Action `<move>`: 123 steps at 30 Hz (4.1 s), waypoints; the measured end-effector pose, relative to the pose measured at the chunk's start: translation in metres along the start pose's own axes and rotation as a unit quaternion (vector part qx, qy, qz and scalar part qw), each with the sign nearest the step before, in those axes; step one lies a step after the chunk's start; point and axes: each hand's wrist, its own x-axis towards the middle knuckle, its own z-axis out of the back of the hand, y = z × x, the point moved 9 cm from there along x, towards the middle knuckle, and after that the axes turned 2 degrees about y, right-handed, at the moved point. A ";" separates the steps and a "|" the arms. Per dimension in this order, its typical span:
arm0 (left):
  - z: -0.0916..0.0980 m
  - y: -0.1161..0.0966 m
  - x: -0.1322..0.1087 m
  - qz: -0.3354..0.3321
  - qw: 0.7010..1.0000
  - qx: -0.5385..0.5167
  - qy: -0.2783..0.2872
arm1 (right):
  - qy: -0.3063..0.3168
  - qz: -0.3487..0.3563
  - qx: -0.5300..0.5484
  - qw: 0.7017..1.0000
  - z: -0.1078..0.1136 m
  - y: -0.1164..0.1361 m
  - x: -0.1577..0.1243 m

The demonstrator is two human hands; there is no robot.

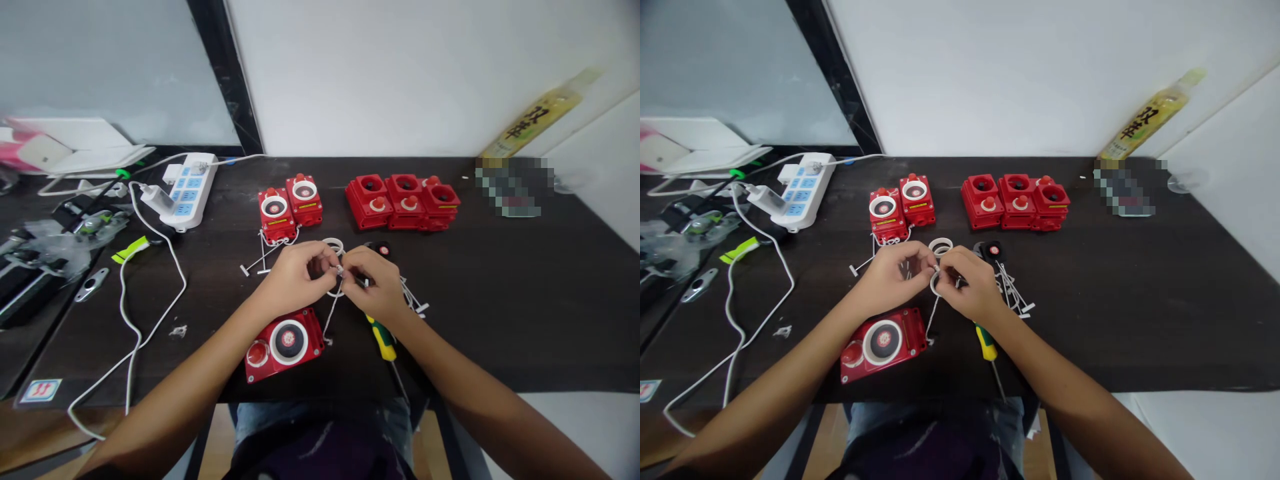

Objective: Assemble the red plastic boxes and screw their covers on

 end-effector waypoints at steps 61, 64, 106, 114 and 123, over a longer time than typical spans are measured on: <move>0.005 0.000 -0.001 0.007 1.000 -0.001 -0.020 | 0.045 -0.042 0.022 0.998 -0.002 -0.006 -0.002; 0.005 -0.001 0.000 0.006 1.000 -0.004 -0.020 | 0.038 -0.116 0.061 0.991 -0.001 -0.019 -0.005; -0.012 0.019 -0.002 0.096 0.991 -0.056 0.069 | 0.022 -0.255 0.233 0.938 0.002 -0.045 -0.001; -0.016 0.010 -0.003 0.062 0.991 -0.018 0.113 | -0.053 -0.245 0.117 0.961 0.042 -0.059 0.006; -0.014 -0.004 -0.004 0.010 0.987 -0.071 0.147 | -0.118 -0.299 -0.014 0.947 0.124 -0.094 0.006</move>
